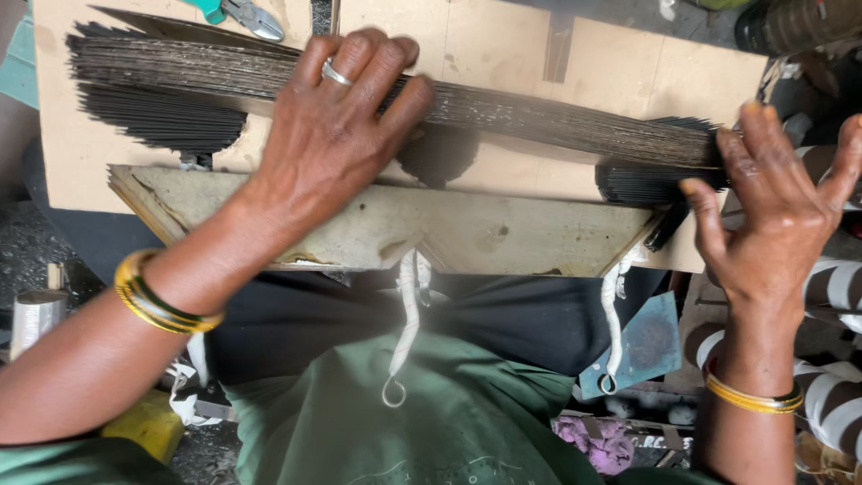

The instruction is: The person aligns a large bundle of black incense sticks on a wooden jig, folds and evens the sticks by hand, and ties the bundle with white string. They then use a knife to press and trim the bundle ends while rotating and repositioning it on the jig.

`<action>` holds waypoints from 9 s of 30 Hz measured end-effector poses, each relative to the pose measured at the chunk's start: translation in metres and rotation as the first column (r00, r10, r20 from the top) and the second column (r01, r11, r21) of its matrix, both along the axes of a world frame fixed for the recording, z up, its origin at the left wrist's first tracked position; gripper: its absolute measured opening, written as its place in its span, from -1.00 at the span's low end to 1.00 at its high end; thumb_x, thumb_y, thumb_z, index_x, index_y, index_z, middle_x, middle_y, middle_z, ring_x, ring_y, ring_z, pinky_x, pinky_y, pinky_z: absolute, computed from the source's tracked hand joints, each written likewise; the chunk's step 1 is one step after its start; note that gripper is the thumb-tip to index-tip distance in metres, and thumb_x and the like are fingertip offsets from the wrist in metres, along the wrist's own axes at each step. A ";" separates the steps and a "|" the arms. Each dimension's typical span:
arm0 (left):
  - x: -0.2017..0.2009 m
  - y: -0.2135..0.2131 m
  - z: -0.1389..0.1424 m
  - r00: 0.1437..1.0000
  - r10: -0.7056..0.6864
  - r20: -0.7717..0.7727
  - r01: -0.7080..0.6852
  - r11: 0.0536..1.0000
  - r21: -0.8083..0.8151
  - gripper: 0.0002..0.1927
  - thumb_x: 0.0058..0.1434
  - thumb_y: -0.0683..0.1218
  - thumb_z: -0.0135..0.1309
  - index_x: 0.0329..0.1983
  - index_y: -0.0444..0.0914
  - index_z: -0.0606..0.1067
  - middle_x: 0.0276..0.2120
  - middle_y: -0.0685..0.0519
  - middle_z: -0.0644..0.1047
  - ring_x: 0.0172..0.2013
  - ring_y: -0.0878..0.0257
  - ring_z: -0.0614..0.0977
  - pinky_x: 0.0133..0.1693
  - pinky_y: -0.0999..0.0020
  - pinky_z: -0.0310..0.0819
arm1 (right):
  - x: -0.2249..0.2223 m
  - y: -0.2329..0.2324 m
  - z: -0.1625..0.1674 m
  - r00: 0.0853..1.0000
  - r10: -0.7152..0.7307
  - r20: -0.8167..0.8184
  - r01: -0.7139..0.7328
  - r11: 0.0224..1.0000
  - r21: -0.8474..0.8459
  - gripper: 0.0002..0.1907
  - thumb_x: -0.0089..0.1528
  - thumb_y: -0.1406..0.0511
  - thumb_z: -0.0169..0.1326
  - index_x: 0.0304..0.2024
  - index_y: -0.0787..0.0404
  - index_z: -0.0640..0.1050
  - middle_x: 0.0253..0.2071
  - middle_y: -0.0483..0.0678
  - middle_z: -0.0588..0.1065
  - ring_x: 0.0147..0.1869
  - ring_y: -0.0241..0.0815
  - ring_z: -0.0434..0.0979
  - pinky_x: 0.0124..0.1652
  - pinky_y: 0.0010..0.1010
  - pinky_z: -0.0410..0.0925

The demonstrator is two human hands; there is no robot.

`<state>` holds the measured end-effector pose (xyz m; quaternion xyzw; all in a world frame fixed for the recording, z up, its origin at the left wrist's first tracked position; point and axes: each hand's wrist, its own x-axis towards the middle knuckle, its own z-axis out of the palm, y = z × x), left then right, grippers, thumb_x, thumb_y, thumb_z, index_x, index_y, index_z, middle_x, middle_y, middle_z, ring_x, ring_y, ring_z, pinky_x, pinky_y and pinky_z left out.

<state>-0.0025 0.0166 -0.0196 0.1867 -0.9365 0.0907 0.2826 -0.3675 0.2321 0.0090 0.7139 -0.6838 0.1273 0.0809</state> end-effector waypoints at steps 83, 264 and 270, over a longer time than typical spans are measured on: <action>0.075 0.085 -0.036 0.991 -0.133 0.021 0.134 0.989 -0.069 -0.64 0.41 -0.11 0.09 0.24 -0.26 0.53 -0.17 0.16 0.46 -0.16 0.36 0.51 -0.17 0.46 0.37 | 0.148 0.010 -0.045 0.978 0.206 -0.028 -0.207 0.978 -0.041 -0.60 0.21 0.15 0.43 -0.39 0.22 0.48 -0.45 -0.03 0.47 -0.38 -0.03 0.47 -0.33 -0.31 0.32; -0.108 0.047 -0.007 0.977 -0.062 0.202 0.073 0.996 -0.047 -0.84 0.36 -0.14 0.23 -0.08 -0.31 0.68 -0.41 0.09 0.57 -0.46 0.32 0.54 -0.38 0.45 0.34 | -0.103 -0.001 -0.043 0.991 -0.004 -0.131 -0.048 0.919 -0.393 -0.83 0.17 0.54 0.15 -0.19 0.31 0.63 -0.20 0.00 0.56 -0.06 -0.01 0.61 -0.06 -0.26 0.43; -0.105 0.042 -0.038 0.992 -0.018 0.123 -0.005 0.982 0.187 -0.85 0.37 -0.06 0.29 -0.20 -0.23 0.60 -0.46 0.10 0.56 -0.56 0.26 0.52 -0.41 0.38 0.37 | -0.108 0.011 -0.014 0.982 -0.007 -0.190 -0.017 0.992 -0.129 -0.80 0.16 0.52 0.18 -0.21 0.21 0.66 -0.33 -0.06 0.50 -0.18 -0.07 0.54 -0.13 -0.30 0.34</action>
